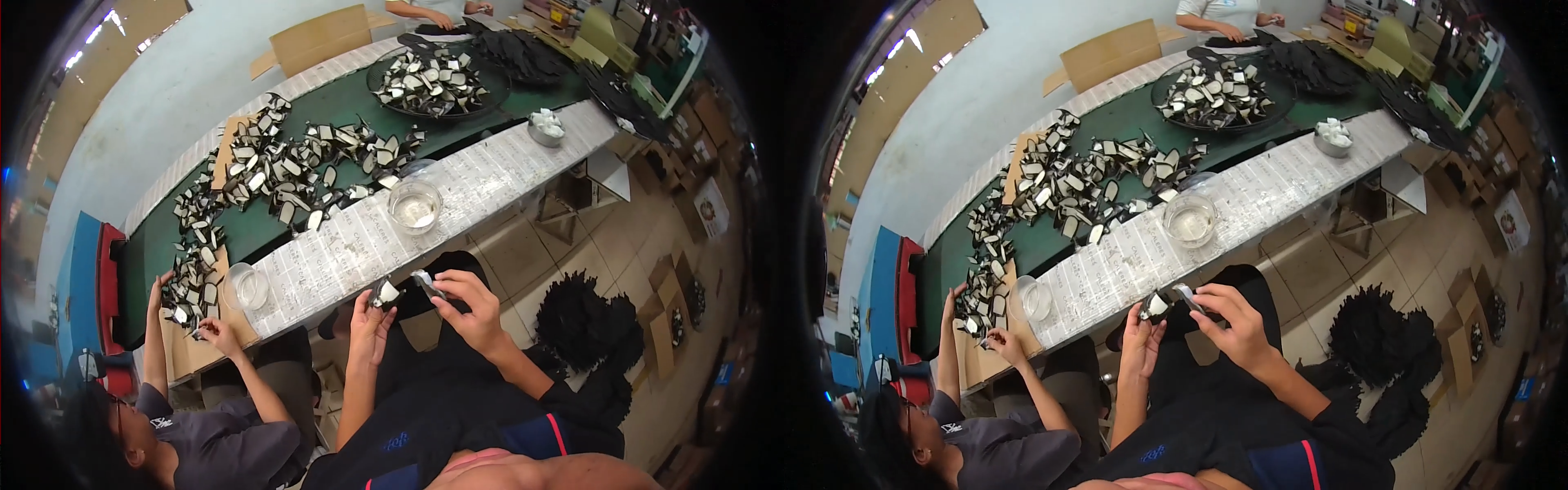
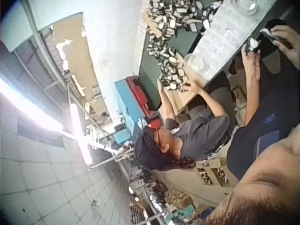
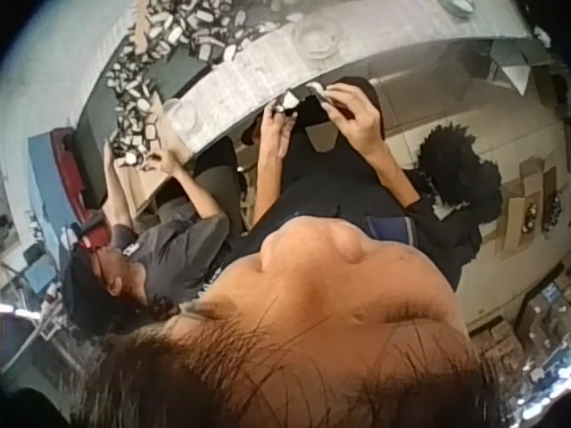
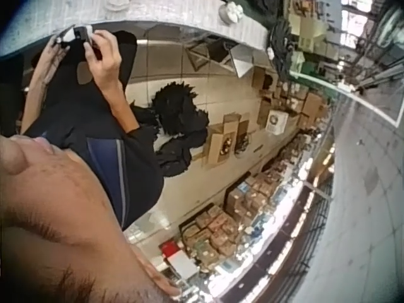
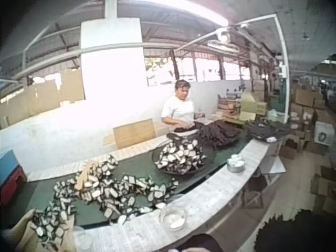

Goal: Applying glue and assembling shoe components on a production line.

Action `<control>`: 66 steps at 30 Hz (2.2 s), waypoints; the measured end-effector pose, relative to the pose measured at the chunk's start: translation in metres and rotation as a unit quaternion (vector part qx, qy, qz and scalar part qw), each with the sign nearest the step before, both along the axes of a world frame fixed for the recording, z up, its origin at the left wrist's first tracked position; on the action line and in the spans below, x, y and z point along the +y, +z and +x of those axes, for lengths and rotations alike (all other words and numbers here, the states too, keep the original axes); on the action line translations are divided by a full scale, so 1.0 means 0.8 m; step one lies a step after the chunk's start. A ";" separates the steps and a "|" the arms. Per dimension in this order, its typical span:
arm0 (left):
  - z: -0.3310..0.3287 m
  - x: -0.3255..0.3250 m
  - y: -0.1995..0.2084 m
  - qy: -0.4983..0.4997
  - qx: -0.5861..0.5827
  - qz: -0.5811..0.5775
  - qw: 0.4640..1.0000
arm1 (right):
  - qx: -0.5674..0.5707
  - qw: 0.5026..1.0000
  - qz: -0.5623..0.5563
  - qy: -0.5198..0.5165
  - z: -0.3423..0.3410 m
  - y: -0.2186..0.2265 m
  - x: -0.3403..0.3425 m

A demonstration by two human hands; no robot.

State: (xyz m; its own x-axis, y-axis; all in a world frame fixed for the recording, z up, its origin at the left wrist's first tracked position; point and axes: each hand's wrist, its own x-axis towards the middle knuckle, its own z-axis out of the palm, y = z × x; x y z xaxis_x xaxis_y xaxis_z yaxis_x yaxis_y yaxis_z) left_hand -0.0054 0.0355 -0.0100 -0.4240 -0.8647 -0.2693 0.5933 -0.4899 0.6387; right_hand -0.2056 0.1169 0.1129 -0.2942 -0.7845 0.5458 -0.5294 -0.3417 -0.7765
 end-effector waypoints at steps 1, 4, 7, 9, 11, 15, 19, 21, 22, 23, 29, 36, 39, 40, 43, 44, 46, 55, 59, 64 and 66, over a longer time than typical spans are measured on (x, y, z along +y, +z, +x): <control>-0.005 0.002 0.008 -0.008 0.014 -0.009 1.000 | 0.010 1.000 -0.001 0.007 0.000 0.005 -0.002; -0.024 -0.002 0.045 -0.035 -0.010 -0.024 0.999 | 0.108 0.993 -0.042 -0.003 -0.003 0.022 -0.002; -0.032 -0.013 0.054 -0.076 0.019 -0.064 0.995 | 0.114 0.993 -0.022 -0.012 0.006 0.029 0.000; -0.030 -0.012 0.067 -0.069 0.028 -0.046 0.996 | 0.130 0.991 -0.028 0.008 0.008 0.019 -0.008; -0.022 -0.006 0.065 -0.059 0.018 -0.043 0.997 | 0.165 0.985 -0.050 0.031 0.011 0.009 -0.013; -0.013 0.007 0.069 -0.059 0.005 -0.047 0.997 | 0.191 0.979 -0.043 0.060 0.021 0.003 -0.006; -0.007 0.015 0.072 -0.064 -0.010 -0.059 0.996 | 0.196 0.977 -0.039 0.078 0.025 -0.002 0.001; -0.006 0.019 0.076 -0.065 -0.012 -0.054 0.996 | 0.174 0.980 -0.031 0.088 0.027 -0.003 0.005; -0.006 0.021 0.077 -0.065 -0.015 -0.051 0.997 | 0.175 0.980 -0.031 0.088 0.026 -0.002 0.007; -0.005 0.022 0.078 -0.065 -0.014 -0.051 0.997 | 0.145 0.985 -0.017 0.095 0.025 -0.002 0.010; -0.002 0.030 0.079 -0.062 -0.018 -0.056 0.996 | -0.037 0.993 0.039 0.108 0.022 0.000 0.027; 0.000 0.045 0.078 -0.066 -0.071 -0.054 0.994 | 0.029 0.996 0.059 0.060 0.008 -0.004 0.031; -0.001 0.050 0.082 -0.067 -0.085 -0.053 0.993 | 0.074 0.994 0.013 0.077 0.010 -0.005 0.030; -0.002 0.051 0.082 -0.067 -0.090 -0.052 0.992 | 0.073 0.992 0.046 0.095 0.012 0.000 0.033; -0.009 0.044 0.083 -0.075 -0.090 -0.051 0.992 | 0.105 0.985 0.058 0.125 0.008 -0.001 0.021; -0.015 0.043 0.081 -0.079 -0.088 -0.049 0.992 | 0.106 0.985 0.061 0.121 0.004 -0.003 0.019; -0.017 0.040 0.083 -0.067 -0.094 -0.063 0.991 | 0.148 0.985 0.030 0.087 0.001 -0.006 0.011; 0.007 0.040 0.052 -0.038 -0.108 -0.123 0.986 | -0.033 0.996 0.084 -0.016 -0.056 -0.029 0.021; 0.049 0.028 0.052 0.022 -0.114 -0.105 0.988 | -0.059 0.984 0.143 0.094 -0.142 -0.062 0.006; 0.149 0.040 0.074 0.047 -0.122 -0.164 0.978 | -0.053 0.869 0.282 0.402 -0.111 -0.008 -0.033; 0.198 0.048 0.017 -0.013 -0.076 -0.176 0.981 | -0.112 0.792 0.370 0.471 -0.102 -0.038 -0.047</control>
State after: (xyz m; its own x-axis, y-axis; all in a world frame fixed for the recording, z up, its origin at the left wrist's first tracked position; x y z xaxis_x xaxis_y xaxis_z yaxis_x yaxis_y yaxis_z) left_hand 0.1527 0.0741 0.0039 -0.4246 -0.9052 -0.0176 0.4680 -0.2360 0.8517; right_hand -0.2872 0.0796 0.0823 0.5889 -0.7941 -0.1505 -0.1302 0.0905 -0.9873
